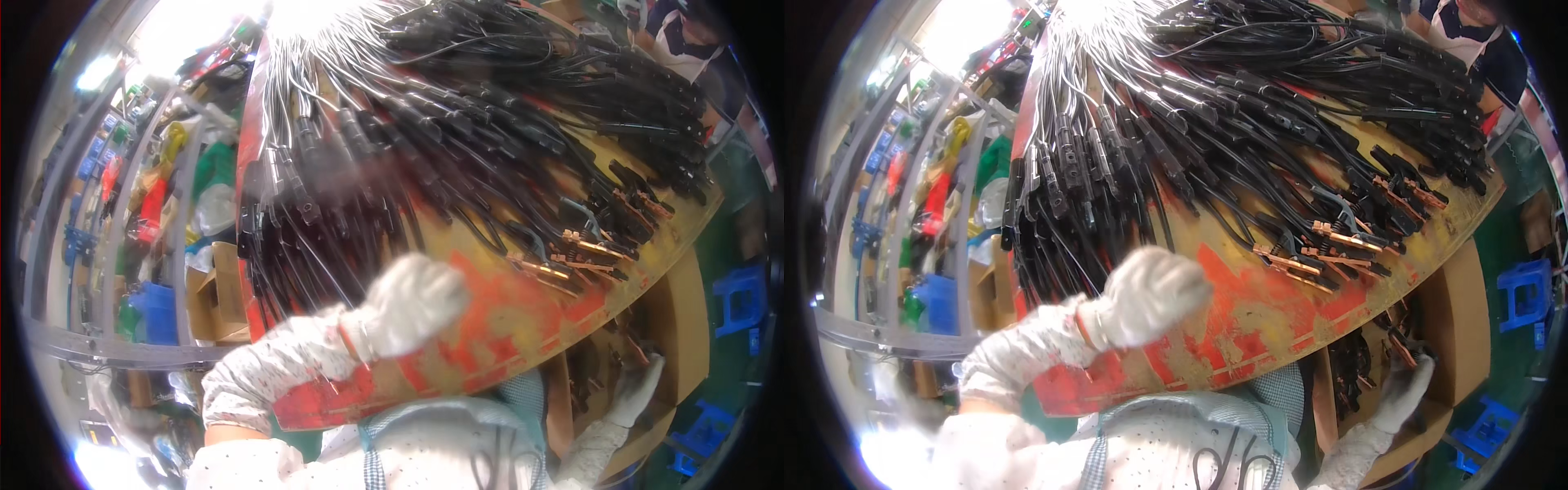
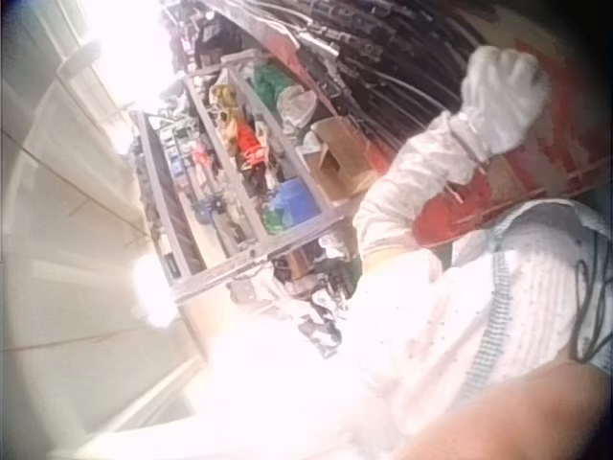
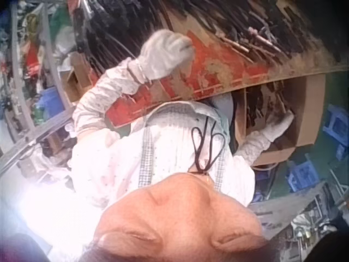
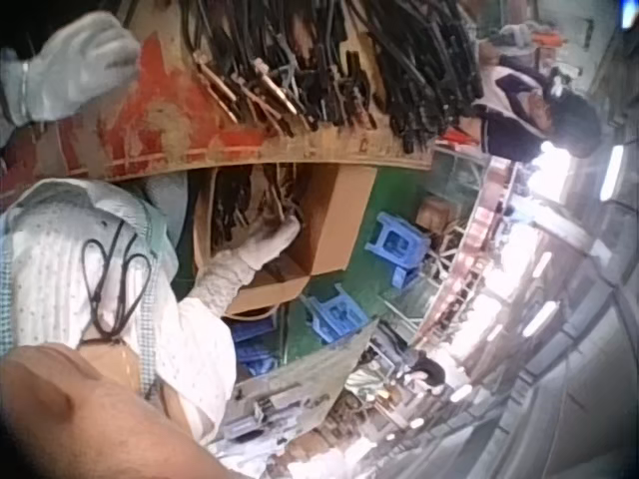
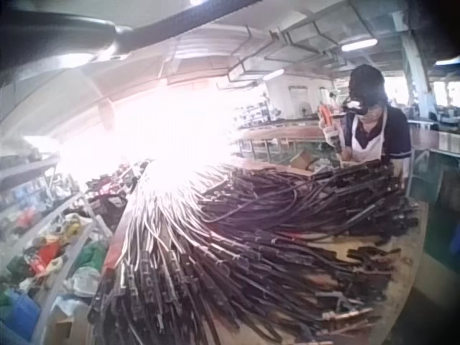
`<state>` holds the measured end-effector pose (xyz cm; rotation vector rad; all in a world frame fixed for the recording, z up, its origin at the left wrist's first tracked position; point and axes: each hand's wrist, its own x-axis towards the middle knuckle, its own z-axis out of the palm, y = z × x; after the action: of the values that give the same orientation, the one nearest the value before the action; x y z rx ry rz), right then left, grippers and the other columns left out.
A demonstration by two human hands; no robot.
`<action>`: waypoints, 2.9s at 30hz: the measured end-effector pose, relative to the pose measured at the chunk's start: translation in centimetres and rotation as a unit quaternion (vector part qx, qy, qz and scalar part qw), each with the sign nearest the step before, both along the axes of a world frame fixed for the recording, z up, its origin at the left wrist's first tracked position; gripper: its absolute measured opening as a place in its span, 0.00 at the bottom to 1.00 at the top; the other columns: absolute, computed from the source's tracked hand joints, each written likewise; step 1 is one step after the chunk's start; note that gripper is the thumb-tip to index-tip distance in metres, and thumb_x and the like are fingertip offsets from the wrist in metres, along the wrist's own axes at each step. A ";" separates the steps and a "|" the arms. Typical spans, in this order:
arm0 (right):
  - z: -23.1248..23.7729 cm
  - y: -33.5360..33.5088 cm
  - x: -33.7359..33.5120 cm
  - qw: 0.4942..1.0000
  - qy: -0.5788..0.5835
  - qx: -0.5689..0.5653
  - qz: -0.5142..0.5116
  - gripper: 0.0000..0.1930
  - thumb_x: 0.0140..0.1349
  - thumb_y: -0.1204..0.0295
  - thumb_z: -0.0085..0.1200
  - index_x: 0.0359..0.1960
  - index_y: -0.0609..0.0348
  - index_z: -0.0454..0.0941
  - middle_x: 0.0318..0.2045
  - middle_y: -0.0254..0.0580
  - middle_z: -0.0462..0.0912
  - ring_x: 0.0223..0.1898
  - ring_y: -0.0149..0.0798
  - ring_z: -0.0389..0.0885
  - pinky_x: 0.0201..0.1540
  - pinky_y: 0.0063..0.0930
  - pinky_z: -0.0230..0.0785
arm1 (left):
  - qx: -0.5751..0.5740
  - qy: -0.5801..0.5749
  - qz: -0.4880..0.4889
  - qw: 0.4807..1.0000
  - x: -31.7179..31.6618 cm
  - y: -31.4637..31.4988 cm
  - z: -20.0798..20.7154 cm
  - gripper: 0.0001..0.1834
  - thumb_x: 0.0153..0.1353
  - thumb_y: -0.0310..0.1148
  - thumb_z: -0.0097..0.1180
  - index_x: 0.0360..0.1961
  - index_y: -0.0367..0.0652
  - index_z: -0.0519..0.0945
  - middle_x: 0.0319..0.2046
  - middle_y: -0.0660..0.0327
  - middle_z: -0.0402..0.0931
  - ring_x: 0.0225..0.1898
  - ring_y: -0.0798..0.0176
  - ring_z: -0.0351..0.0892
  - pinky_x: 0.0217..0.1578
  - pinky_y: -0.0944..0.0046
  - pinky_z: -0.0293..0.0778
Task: The person assembles wire harnesses by hand, connecting wires and connectors into finished cable harnesses using a handheld electric screwdriver.
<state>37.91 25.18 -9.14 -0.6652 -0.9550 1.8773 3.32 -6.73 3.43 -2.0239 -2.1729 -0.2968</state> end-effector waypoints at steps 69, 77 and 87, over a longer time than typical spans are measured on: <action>10.3 -13.8 -22.5 0.580 -0.339 0.692 0.264 0.21 0.55 0.67 0.67 0.50 0.56 0.79 0.35 0.39 0.80 0.32 0.44 0.82 0.32 0.38 0.73 | -0.167 -0.436 0.014 0.884 -5.3 3.6 0.7 0.09 0.64 0.34 0.59 0.40 0.45 0.87 0.27 0.53 0.84 0.29 0.47 0.85 0.32 0.54 0.81; 9.7 -13.3 -22.5 0.587 -0.333 0.682 0.283 0.21 0.58 0.66 0.67 0.52 0.55 0.78 0.35 0.40 0.80 0.30 0.45 0.82 0.32 0.38 0.72 | -0.013 -0.237 -0.112 0.965 -6.4 2.4 -2.2 0.10 0.51 0.30 0.69 0.28 0.47 0.77 0.19 0.65 0.76 0.18 0.59 0.78 0.17 0.59 0.69; 9.8 -12.9 -23.0 0.570 -0.327 0.693 0.299 0.23 0.57 0.67 0.66 0.53 0.55 0.77 0.36 0.40 0.80 0.29 0.44 0.82 0.31 0.37 0.72 | 0.010 -0.248 -0.107 0.963 -6.2 3.0 -1.8 0.14 0.49 0.32 0.70 0.21 0.49 0.72 0.13 0.67 0.68 0.12 0.60 0.73 0.12 0.59 0.64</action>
<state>14.93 12.27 0.69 0.0757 -2.8937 0.6287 -2.91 -3.74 1.63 -2.3763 -2.1796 -0.9417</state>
